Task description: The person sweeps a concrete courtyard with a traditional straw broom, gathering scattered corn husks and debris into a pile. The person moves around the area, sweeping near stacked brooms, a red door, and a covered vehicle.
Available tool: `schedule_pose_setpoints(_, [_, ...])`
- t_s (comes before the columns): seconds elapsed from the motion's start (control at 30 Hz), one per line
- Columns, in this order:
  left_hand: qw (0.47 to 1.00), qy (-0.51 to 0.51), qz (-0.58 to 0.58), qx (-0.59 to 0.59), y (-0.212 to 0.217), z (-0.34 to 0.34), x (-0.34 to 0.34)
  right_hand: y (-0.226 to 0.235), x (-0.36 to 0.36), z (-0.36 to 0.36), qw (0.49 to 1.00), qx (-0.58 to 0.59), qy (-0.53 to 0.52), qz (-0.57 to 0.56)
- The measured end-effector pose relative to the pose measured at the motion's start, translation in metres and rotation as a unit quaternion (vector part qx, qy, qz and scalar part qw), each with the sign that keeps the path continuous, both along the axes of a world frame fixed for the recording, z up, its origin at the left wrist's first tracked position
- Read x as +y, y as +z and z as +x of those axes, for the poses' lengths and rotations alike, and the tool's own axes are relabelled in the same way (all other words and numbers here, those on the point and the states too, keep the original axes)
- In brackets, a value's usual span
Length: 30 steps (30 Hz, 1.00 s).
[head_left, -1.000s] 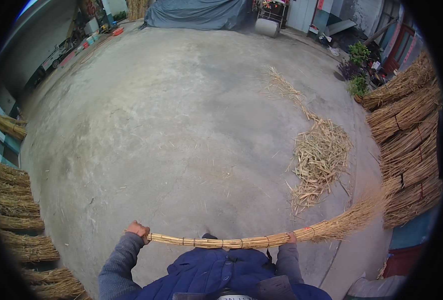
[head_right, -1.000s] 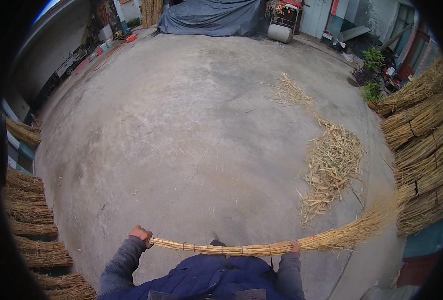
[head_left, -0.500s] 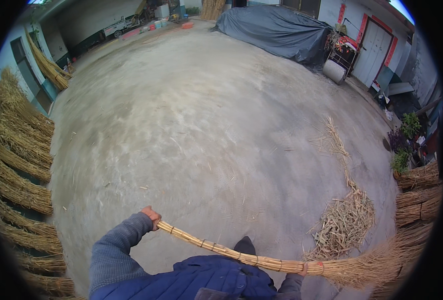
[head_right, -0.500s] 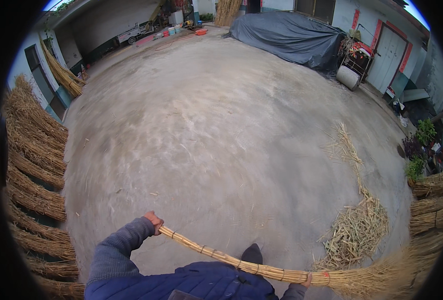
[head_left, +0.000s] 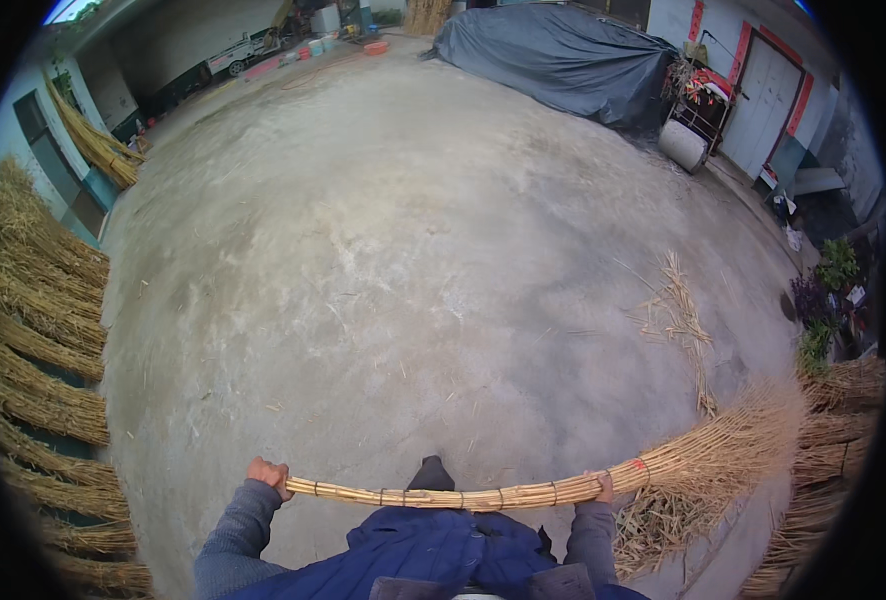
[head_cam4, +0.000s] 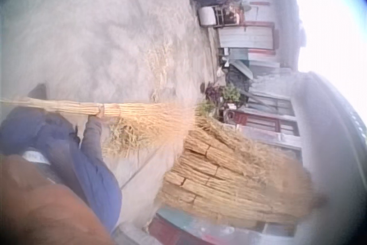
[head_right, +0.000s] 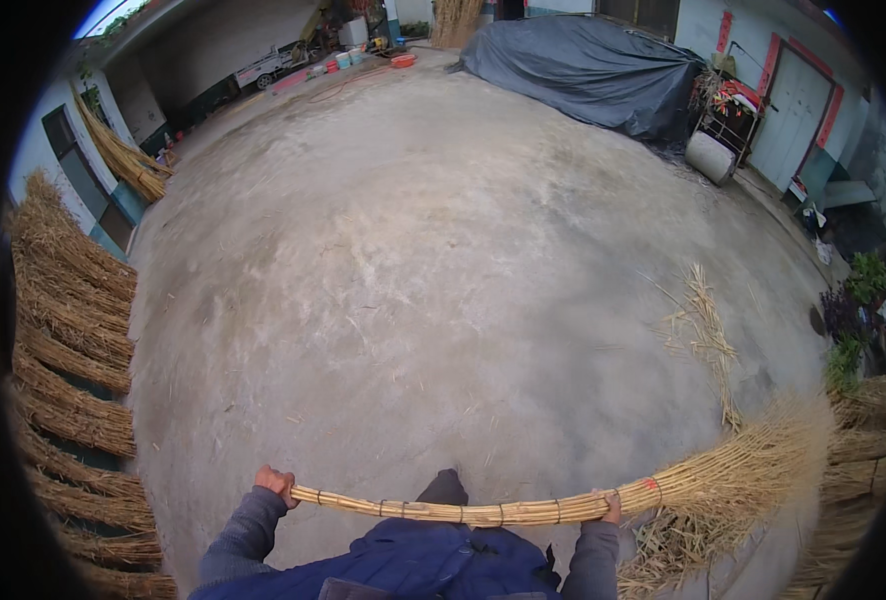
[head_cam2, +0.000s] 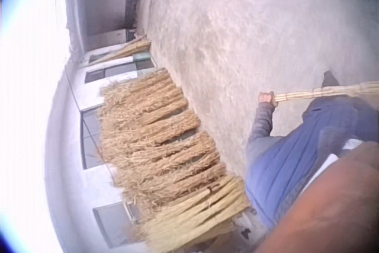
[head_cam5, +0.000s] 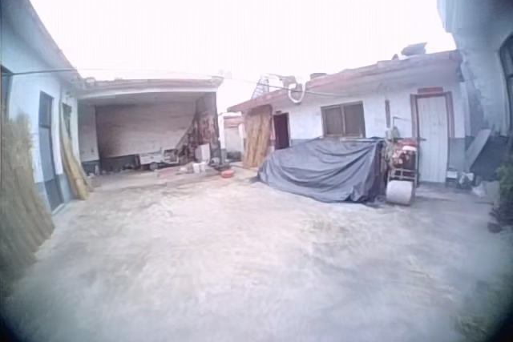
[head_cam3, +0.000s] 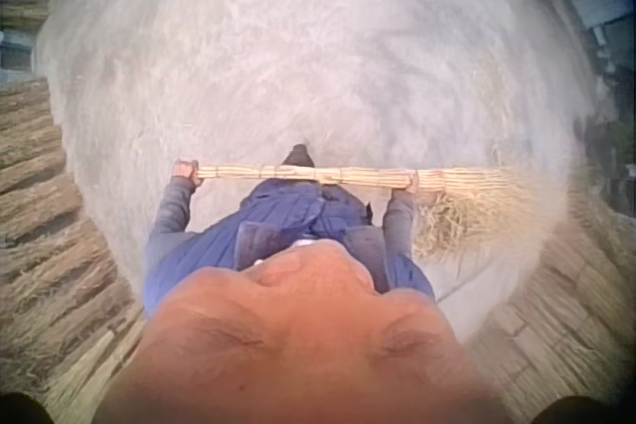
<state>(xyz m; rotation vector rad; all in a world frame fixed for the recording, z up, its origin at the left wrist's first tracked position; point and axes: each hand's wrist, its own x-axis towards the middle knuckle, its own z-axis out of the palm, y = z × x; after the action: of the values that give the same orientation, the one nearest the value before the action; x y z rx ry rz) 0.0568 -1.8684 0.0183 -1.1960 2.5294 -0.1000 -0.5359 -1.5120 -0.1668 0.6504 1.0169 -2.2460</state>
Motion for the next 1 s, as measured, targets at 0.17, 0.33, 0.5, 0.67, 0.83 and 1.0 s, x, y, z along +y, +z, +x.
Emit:
schedule_pose_setpoints(0.17, [0.999,0.027,-0.024,0.007,-0.016,-0.035,-0.068,-0.003,-0.096,-0.052,1.0,0.005,-0.001,0.016])
schedule_pose_setpoints(0.33, [0.997,0.002,-0.067,0.05,-0.01,-0.08,-0.22,0.001,-0.235,-0.082,1.0,0.016,-0.017,0.004])
schedule_pose_setpoints(0.5, [0.995,0.01,-0.096,-0.007,-0.003,-0.117,-0.323,0.015,-0.32,-0.108,0.997,-0.064,-0.03,-0.002])
schedule_pose_setpoints(0.67, [0.993,-0.015,-0.111,0.043,-0.009,-0.174,-0.389,-0.004,-0.39,-0.173,0.997,-0.066,-0.026,-0.013])
schedule_pose_setpoints(0.83, [0.989,0.027,-0.132,0.06,-0.014,-0.257,-0.423,-0.064,-0.477,-0.273,0.999,-0.028,-0.014,-0.012])
schedule_pose_setpoints(1.0, [0.987,0.128,-0.075,-0.059,0.044,-0.393,-0.439,-0.1,-0.596,-0.415,0.992,-0.052,0.082,-0.082])
